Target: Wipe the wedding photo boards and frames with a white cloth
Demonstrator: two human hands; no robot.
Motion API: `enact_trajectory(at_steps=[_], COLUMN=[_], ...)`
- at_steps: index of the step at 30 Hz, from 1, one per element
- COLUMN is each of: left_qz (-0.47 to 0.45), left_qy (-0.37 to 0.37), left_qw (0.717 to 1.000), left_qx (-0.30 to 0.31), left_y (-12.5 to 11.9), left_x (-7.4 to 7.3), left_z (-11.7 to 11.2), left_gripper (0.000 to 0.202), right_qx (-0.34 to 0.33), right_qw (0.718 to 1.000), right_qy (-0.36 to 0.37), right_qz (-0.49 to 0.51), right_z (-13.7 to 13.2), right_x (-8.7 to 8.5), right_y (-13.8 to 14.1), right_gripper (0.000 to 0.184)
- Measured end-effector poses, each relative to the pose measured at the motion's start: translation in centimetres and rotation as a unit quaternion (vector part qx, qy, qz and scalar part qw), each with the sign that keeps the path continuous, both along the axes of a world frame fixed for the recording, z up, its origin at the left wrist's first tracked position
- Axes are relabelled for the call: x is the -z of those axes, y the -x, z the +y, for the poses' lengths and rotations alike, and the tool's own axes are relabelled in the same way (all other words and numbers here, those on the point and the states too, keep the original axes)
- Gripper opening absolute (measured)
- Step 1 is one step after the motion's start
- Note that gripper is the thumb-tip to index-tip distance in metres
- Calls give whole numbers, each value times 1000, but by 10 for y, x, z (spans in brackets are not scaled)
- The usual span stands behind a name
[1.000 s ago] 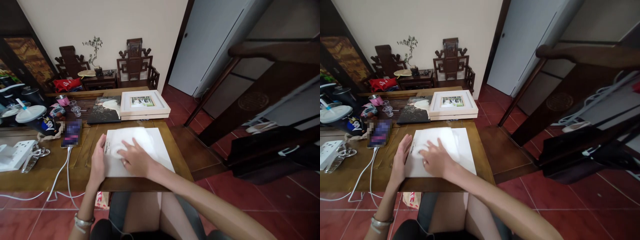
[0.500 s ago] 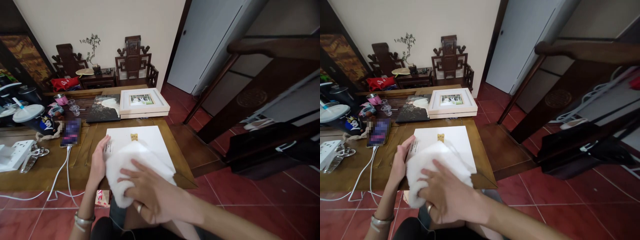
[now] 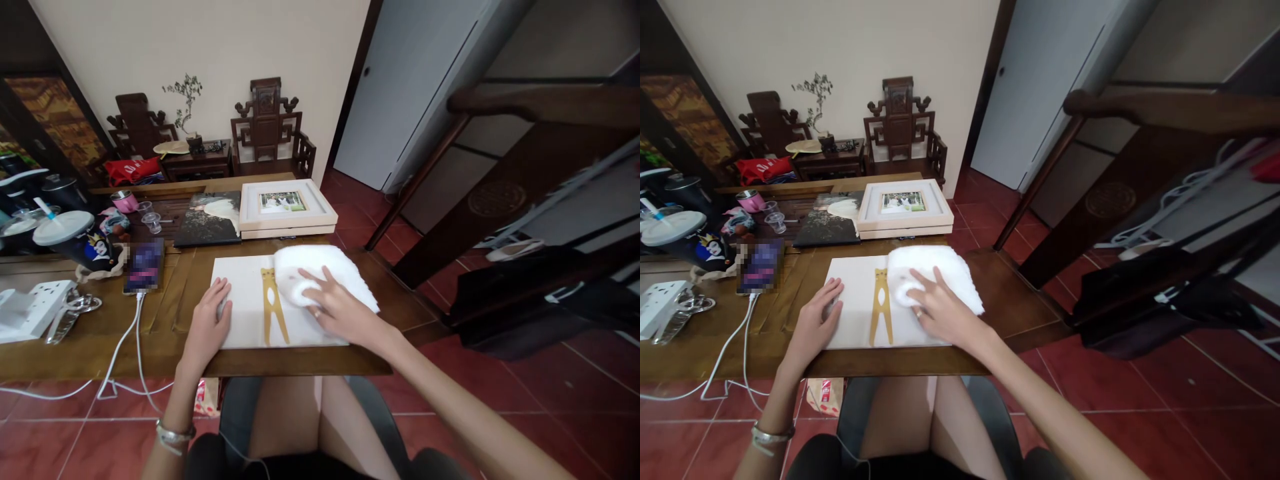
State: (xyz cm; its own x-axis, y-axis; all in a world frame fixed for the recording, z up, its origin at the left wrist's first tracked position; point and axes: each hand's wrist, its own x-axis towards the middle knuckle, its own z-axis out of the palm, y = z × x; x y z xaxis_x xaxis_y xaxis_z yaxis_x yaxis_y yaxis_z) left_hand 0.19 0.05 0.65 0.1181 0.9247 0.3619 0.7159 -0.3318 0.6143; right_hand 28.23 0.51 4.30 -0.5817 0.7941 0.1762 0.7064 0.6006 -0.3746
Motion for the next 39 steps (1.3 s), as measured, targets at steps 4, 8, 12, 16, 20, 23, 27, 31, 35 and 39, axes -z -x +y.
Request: enact_trajectory(at_steps=[4,8,12,16,20,23,27,31,35,39], left_qz=[6,22,40,46,42,36,30,32,33,30], left_qy=[4,0,-8,-12,-12,-13,-14,-17,-16,-20], left_qw=[1000,1000,999,999,999,999,999,999,999,999], left_qx=[1,0,0,8,7,8,4,3,2,3], left_y=[-1,-2,-2,-2,-1,0,0,0,-1,-1], left_x=[-1,-1,-1,0,1,1,2,2,2,3], left_z=[-1,-1,-1,-1,0,0,0,0,0,0], left_gripper=[41,41,41,41,41,42,40,39,39,37], right_qx=[-47,-93,-59,9,46,44,49,28,5,-36], right_qw=[997,986,988,995,996,996,997,999,998,986], right_qy=[60,132,141,103,76,68,59,42,70,160], right_qz=[-24,-32,-14,2,23,28,30,15,-7,-16], right_z=[-68,-105,-84,-27,38,72,80,36,-41,-95], right_x=[-18,-39,-39,-26,-21,-23,-20,-11,-14,-37], right_y=[-6,-13,-18,-15,-6,-2,1,0,-8,-20], right_gripper=[26,31,29,20,16,16,16,18,24,29])
